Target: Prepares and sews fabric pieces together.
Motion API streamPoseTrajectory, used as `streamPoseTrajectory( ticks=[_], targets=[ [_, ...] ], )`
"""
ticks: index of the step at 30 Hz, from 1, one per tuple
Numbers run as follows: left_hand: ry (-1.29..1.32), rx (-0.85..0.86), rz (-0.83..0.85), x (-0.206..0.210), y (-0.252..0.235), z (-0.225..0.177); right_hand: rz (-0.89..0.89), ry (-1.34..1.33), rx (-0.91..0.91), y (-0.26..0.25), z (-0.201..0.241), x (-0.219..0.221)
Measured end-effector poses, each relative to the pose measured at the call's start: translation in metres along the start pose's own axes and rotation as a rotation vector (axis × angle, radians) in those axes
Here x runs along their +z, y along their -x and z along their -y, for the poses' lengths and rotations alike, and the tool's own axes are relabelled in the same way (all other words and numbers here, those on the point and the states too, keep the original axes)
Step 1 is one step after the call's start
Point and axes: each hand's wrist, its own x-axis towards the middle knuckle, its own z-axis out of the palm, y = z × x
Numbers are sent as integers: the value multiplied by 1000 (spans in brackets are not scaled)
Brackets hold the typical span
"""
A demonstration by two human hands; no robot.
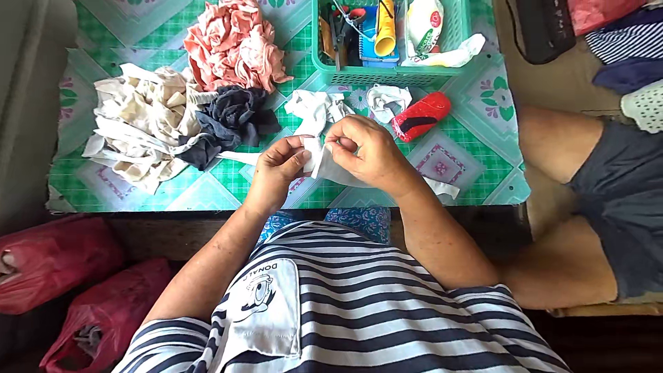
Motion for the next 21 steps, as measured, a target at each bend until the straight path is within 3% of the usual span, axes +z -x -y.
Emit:
streamPoseTrajectory(
  ticks=[10,21],
  targets=[
    [-144,140,47,-1,-2,-6,9,13,-40,2,12,-7],
    [-563,350,34,7,7,-12,4,164,-113,0,15,-7]
  ],
)
